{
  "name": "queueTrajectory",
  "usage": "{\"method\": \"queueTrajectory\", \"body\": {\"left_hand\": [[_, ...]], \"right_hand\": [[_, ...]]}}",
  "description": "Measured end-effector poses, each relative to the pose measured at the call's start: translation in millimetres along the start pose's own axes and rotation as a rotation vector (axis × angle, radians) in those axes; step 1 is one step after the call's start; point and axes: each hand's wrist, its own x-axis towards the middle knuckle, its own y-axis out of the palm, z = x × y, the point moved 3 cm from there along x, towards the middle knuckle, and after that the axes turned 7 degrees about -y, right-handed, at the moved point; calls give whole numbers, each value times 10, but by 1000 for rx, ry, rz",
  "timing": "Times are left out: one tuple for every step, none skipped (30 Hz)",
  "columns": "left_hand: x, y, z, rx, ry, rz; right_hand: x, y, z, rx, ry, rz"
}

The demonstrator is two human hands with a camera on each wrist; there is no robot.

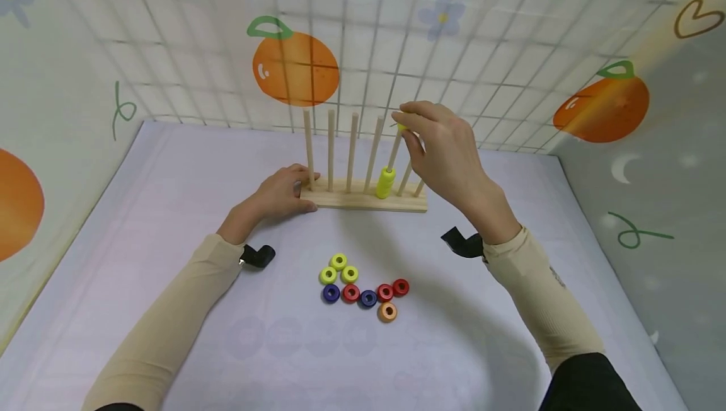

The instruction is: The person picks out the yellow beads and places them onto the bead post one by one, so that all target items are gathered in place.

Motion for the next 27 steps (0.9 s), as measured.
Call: {"method": "queueTrajectory", "body": {"left_hand": [[1,0,-4,0,2,0],[1,0,-7,1,2,2],[0,-2,-12,-1,2,3],[1,-2,-16,0,0,4],[3,-1,-16,0,-1,5],[5,-1,-16,1,-3,5],[5,0,-15,2,-3,6],[5,-1,-13,2,-5,6],[4,-2,-10,1,-6,5],[3,-3,-8,1,-7,5],[2,-3,-6,-2,-7,5],[1,-4,-6,-5,-7,6],[1,-3,-4,-6,-6,6],[1,-4,-5,-6,-5,5],[2,-3,-4,-6,-4,4],[4,-3,-3,-4,-3,3],[4,-3,-4,-3,-2,3],[3,-4,-8,-4,0,3],[1,-6,-12,-5,1,2],[-1,-8,-17,-7,1,3],[-1,-8,-18,-11,2,3],[-4,-10,-23,-13,4,4],[-6,-10,-26,-16,3,4],[-6,-6,-25,-17,4,5],[-2,0,-20,-14,4,4],[0,5,-15,-8,4,4],[3,9,-11,-4,4,2]], "right_hand": [[2,4,-15,-2,6,1],[3,8,-27,-4,12,3],[5,14,-40,-4,16,4],[10,19,-50,-9,17,4],[16,27,-62,-12,19,4],[23,32,-69,-16,19,5],[30,42,-83,-17,21,6],[38,53,-95,-16,25,9],[47,64,-109,-13,33,13],[54,74,-122,-11,42,17],[60,83,-136,-7,54,23],[65,90,-148,-3,65,30],[69,97,-159,-1,74,38],[75,102,-165,1,83,48],[80,107,-171,2,89,60],[83,113,-174,3,95,71],[82,120,-176,2,100,83],[80,125,-176,4,104,93],[77,129,-174,4,109,101],[71,128,-171,6,114,106],[63,127,-168,4,118,109],[52,123,-165,1,121,106],[41,116,-159,-1,122,102],[32,106,-152,1,121,95],[19,95,-140,1,118,86],[6,84,-126,3,110,77],[-7,73,-109,2,101,66]]}}
